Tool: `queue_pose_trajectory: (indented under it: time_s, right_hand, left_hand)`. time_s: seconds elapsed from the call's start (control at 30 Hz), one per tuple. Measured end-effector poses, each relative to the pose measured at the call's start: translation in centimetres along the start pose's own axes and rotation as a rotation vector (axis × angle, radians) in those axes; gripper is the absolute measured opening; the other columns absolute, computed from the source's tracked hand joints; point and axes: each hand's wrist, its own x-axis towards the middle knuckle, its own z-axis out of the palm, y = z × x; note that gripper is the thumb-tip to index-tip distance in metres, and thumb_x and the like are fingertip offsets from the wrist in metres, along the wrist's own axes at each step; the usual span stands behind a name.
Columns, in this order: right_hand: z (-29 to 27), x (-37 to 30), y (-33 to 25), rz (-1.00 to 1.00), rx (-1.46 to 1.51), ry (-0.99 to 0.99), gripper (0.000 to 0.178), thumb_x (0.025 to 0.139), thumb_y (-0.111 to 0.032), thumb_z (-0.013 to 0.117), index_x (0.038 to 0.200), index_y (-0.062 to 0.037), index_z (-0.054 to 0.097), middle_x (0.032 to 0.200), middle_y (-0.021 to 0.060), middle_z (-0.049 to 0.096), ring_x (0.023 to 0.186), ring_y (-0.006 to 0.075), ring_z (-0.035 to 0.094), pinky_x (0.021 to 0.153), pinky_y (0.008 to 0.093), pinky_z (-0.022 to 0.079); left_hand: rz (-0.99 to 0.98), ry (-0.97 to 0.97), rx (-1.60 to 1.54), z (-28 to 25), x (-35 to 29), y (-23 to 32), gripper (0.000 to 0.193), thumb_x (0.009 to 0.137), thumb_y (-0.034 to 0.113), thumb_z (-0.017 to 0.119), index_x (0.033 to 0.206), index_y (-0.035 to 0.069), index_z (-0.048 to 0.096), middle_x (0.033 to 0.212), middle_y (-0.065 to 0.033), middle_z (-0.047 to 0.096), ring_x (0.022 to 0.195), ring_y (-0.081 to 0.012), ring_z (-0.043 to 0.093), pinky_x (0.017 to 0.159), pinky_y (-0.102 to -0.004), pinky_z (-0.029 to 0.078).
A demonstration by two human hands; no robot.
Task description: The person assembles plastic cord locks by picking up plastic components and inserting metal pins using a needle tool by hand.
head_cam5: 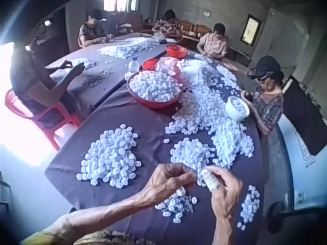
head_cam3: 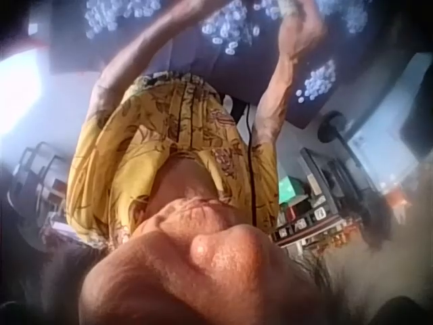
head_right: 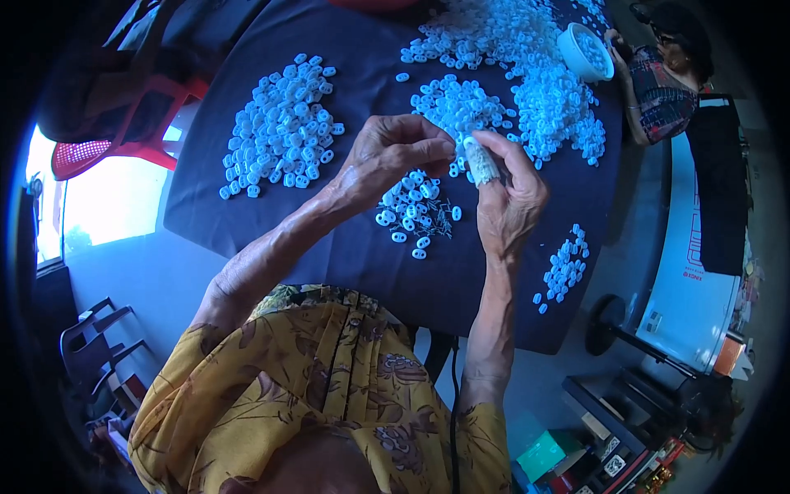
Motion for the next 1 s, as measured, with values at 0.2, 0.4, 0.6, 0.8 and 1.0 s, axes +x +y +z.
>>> queue_pose_trajectory:
  time_s: [0.2, 0.4, 0.6, 0.8, 1.0]
  right_hand:
    - [-0.4, 0.1, 0.5, 0.174, 0.306, -0.054, 0.02, 0.076, 0.0, 0.049, 0.092, 0.0027, 0.06, 0.081, 0.0078, 0.06, 0.073, 0.0142, 0.056, 0.069, 0.0253, 0.045]
    - [-0.6, -0.1, 1.2, 0.261, 0.527, -0.091, 0.022, 0.076, 0.0, 0.044, 0.092, 0.0042, 0.058, 0.078, 0.0107, 0.059, 0.066, 0.0168, 0.056, 0.063, 0.0291, 0.046]
    - [-0.7, 0.0, 0.8, 0.263, 0.508, -0.142, 0.023, 0.075, -0.001, 0.046, 0.094, 0.003, 0.058, 0.08, 0.0089, 0.059, 0.065, 0.0142, 0.055, 0.061, 0.0259, 0.045]
    - [-1.1, -0.2, 0.9, 0.286, 0.418, -0.202, 0.023, 0.075, -0.002, 0.046, 0.096, 0.0024, 0.057, 0.082, 0.0072, 0.059, 0.065, 0.0105, 0.054, 0.06, 0.0226, 0.044]
    - [-4.2, -2.3, 3.7, 0.309, 0.051, -0.223, 0.019, 0.078, -0.008, 0.055, 0.095, -0.0009, 0.059, 0.075, 0.0078, 0.061, 0.061, 0.0127, 0.059, 0.056, 0.0227, 0.044]
  left_hand:
    - [-0.072, -0.034, -0.232, 0.2, 0.2, -0.3, 0.015, 0.079, 0.014, 0.058, 0.082, 0.0, 0.059, 0.072, -0.007, 0.06, 0.064, -0.0126, 0.058, 0.062, -0.0261, 0.048]
    - [-0.184, -0.054, -0.336, 0.2, -0.1, -0.6, 0.016, 0.08, 0.016, 0.058, 0.085, 0.001, 0.058, 0.076, -0.0079, 0.06, 0.066, -0.0146, 0.06, 0.063, -0.0269, 0.049]
    - [-0.225, -0.063, -0.356, 0.5, -0.2, 0.6, 0.018, 0.079, 0.019, 0.06, 0.085, 0.001, 0.058, 0.074, -0.0088, 0.06, 0.068, -0.0147, 0.061, 0.061, -0.0254, 0.049]
    - [-0.198, -0.166, -0.13, 0.2, -0.2, 0.1, 0.02, 0.077, 0.022, 0.064, 0.079, 0.002, 0.06, 0.064, -0.0043, 0.056, 0.051, -0.0076, 0.045, 0.047, -0.0218, 0.035]
    - [-0.307, -0.09, -0.216, -0.2, -0.5, -0.7, 0.016, 0.079, 0.019, 0.062, 0.081, 0.003, 0.059, 0.07, -0.0059, 0.058, 0.051, -0.0059, 0.046, 0.047, -0.0203, 0.036]
